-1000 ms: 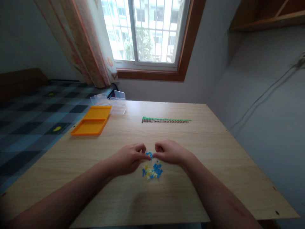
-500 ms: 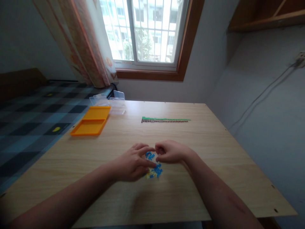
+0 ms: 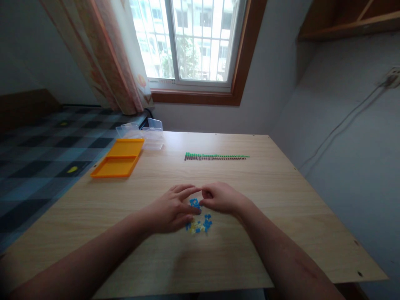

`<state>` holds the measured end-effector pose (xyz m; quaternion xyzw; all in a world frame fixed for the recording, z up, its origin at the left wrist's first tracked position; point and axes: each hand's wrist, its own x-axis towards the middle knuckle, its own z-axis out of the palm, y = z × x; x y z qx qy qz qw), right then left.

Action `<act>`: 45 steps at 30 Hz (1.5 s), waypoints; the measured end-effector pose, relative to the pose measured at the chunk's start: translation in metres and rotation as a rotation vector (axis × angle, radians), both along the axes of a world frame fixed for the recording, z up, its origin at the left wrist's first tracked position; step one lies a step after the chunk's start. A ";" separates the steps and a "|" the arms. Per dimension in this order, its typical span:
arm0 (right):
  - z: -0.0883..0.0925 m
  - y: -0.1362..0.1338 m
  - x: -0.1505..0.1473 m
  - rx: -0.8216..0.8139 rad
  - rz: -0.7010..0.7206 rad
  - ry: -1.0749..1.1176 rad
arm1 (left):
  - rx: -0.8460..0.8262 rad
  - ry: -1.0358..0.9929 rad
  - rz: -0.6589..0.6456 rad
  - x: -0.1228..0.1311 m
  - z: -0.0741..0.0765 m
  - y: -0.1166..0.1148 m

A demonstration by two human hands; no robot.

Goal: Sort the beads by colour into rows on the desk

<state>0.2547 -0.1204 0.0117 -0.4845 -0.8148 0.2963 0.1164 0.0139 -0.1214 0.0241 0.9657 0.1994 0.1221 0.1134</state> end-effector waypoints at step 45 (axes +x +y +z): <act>0.011 0.003 0.022 -0.155 0.150 -0.120 | 0.001 0.030 -0.017 -0.002 -0.002 0.002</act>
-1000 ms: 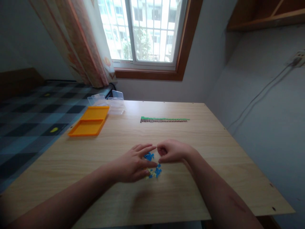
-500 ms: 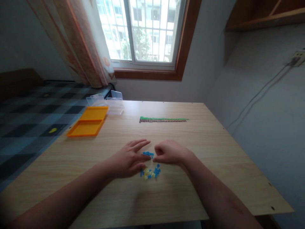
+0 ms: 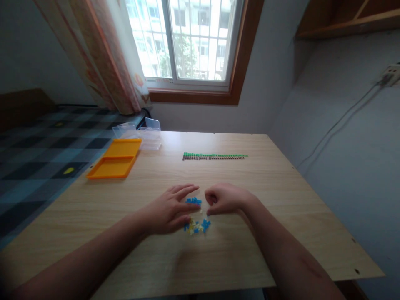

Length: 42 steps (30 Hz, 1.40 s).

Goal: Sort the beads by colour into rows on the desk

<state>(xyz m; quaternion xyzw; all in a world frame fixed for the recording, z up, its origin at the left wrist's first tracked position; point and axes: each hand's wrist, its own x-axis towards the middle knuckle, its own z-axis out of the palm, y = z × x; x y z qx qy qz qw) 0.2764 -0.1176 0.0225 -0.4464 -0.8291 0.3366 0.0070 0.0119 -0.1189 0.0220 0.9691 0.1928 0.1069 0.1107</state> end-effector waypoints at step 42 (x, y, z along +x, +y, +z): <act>0.018 -0.013 -0.002 0.054 -0.050 -0.255 | -0.073 -0.078 -0.057 0.000 0.009 -0.002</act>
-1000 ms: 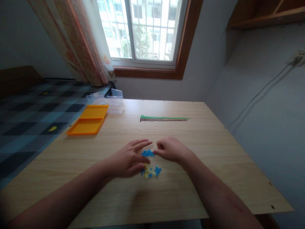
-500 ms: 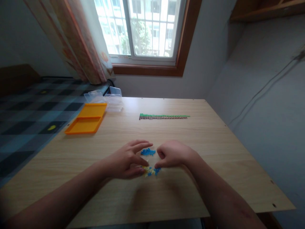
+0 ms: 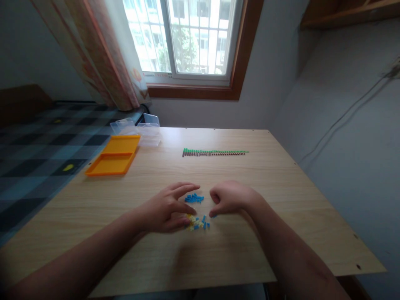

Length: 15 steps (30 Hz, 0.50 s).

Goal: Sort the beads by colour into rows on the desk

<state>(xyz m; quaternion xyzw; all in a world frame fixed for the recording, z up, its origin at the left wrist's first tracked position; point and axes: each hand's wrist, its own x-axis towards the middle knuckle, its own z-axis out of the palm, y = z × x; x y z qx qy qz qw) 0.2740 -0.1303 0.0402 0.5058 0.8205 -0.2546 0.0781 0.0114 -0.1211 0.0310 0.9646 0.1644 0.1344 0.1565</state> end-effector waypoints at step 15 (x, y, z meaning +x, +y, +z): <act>-0.004 0.006 0.006 -0.073 0.000 0.087 | 0.016 0.071 -0.025 0.009 -0.004 -0.006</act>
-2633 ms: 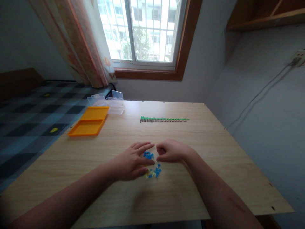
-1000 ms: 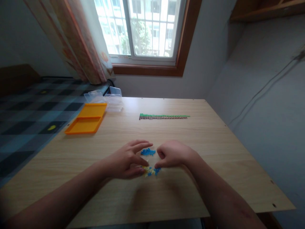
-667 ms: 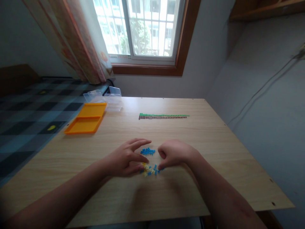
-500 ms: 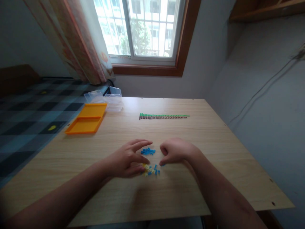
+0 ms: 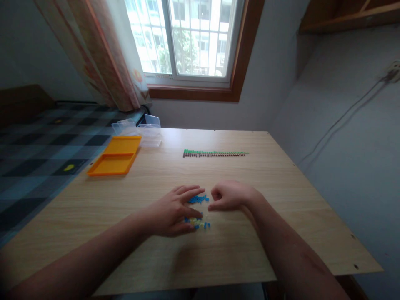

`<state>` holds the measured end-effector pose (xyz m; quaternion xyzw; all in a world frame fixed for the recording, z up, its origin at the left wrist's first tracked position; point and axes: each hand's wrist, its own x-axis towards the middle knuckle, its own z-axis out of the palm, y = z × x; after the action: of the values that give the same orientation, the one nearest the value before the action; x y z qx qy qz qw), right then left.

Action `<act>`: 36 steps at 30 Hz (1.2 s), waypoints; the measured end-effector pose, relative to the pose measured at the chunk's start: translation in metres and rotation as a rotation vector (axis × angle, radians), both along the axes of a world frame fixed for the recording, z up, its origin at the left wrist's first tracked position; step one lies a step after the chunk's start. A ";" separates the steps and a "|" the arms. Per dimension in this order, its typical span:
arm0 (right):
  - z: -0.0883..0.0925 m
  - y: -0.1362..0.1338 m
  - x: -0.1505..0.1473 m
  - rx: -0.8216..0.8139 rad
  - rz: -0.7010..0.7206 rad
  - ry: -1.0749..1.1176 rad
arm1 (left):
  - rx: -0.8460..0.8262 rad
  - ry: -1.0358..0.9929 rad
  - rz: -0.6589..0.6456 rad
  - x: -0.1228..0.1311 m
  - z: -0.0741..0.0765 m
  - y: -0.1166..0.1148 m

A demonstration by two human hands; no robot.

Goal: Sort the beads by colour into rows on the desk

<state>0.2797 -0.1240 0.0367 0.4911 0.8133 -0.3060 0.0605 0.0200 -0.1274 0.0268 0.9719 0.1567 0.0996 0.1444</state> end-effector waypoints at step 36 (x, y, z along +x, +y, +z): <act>0.005 -0.017 -0.016 -0.006 0.099 -0.068 | -0.025 0.014 -0.011 -0.003 0.003 -0.003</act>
<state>0.2632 -0.1408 0.0417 0.4601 0.8333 -0.2880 0.1047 0.0170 -0.1299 0.0297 0.9715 0.1537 0.0902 0.1561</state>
